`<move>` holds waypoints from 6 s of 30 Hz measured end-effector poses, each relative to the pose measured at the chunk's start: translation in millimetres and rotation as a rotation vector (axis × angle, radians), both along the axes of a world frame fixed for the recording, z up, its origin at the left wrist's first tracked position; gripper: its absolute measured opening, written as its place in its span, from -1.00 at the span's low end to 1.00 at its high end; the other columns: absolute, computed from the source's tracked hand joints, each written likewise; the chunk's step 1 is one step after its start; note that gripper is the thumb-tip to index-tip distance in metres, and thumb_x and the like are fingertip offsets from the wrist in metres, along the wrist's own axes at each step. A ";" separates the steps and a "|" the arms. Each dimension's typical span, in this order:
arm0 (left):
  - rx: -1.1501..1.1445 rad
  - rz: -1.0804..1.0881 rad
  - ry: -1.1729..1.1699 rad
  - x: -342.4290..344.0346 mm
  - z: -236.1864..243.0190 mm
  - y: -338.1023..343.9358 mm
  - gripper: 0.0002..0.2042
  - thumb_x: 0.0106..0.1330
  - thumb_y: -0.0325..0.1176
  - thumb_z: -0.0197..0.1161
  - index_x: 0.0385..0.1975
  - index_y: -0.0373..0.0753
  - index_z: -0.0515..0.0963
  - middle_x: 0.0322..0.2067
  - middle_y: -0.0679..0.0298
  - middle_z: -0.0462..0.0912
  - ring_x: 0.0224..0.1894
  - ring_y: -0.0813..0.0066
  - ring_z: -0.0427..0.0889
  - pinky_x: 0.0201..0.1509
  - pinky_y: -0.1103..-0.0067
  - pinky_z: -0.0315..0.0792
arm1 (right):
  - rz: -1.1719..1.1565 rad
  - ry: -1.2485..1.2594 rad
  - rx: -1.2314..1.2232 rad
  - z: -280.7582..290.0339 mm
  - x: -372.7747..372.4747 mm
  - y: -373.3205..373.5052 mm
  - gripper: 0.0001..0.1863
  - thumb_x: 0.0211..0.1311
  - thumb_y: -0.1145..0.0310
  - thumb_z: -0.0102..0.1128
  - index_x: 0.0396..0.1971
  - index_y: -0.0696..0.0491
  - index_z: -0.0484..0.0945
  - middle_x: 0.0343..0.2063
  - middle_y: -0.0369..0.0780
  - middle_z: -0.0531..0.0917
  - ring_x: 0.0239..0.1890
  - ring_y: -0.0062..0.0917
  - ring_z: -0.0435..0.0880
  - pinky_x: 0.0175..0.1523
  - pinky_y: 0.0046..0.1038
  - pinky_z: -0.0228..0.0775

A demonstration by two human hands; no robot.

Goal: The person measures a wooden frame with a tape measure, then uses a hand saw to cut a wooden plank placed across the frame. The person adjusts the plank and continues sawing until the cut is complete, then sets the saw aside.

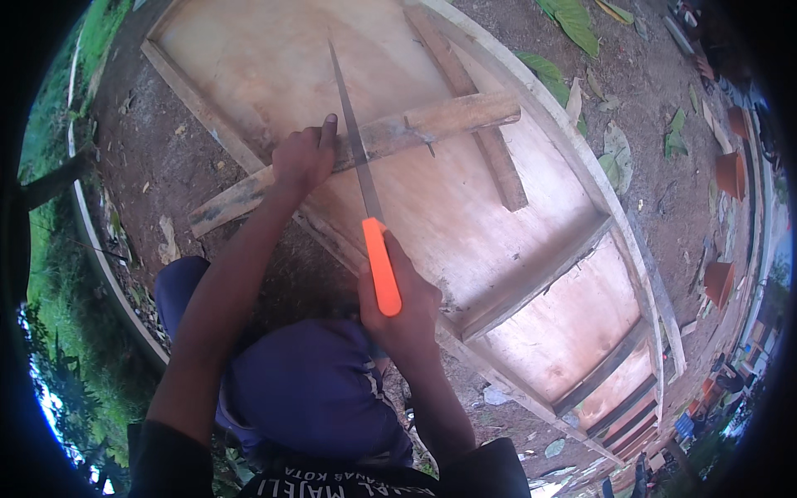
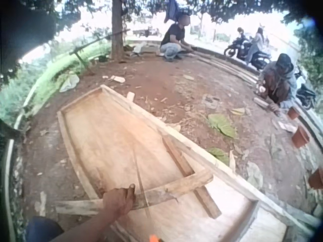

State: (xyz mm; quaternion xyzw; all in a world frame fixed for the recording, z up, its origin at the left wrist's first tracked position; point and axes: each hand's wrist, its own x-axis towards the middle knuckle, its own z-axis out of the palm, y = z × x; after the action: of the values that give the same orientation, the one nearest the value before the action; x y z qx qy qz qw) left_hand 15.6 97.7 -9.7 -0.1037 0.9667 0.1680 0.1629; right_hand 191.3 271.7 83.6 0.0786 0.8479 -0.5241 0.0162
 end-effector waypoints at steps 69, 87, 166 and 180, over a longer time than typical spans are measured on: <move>-0.167 -0.271 0.126 3.3 -35.5 -13.2 -0.65 0.47 -0.14 -0.06 -0.25 -0.20 0.64 -0.23 -0.04 0.74 -0.18 -0.15 0.72 -0.11 0.05 0.61 | 0.130 -0.230 0.172 38.0 119.5 60.1 -0.48 0.27 0.38 0.33 0.21 0.24 0.55 -0.13 -0.03 0.78 -0.26 -0.30 0.85 -0.16 -0.40 0.67; -0.222 -0.364 0.239 6.3 -40.2 -13.5 -0.78 0.40 -0.25 0.01 -0.31 -0.20 0.57 -0.33 0.04 0.70 -0.28 -0.12 0.72 -0.25 0.07 0.62 | 0.127 -0.119 0.154 14.9 108.8 49.7 -0.50 0.27 0.44 0.30 0.21 0.25 0.54 -0.07 0.00 0.76 -0.21 -0.26 0.84 -0.12 -0.40 0.66; -0.167 -0.338 0.227 3.8 -34.2 -14.6 -0.64 0.47 -0.14 -0.05 -0.31 -0.23 0.64 -0.31 -0.03 0.74 -0.23 -0.17 0.72 -0.09 0.07 0.61 | 0.135 -0.166 0.246 -9.2 156.8 59.6 -0.47 0.27 0.34 0.30 0.21 0.24 0.54 -0.16 -0.02 0.78 -0.30 -0.30 0.84 -0.21 -0.36 0.65; -0.156 -0.278 0.175 4.8 -36.2 -13.6 -0.66 0.47 -0.16 -0.04 -0.32 -0.21 0.63 -0.33 -0.01 0.73 -0.24 -0.13 0.72 -0.13 0.07 0.63 | 0.139 -0.180 0.204 -11.3 135.6 54.3 -0.47 0.25 0.40 0.30 0.21 0.29 0.52 -0.13 0.01 0.78 -0.27 -0.23 0.84 -0.15 -0.34 0.66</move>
State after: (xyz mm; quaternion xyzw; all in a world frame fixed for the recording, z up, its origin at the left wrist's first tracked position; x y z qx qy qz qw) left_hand 20.4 84.1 -46.0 0.0335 0.9923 0.0769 0.0911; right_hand 326.9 326.0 72.3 0.0676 0.8953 -0.4237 0.1201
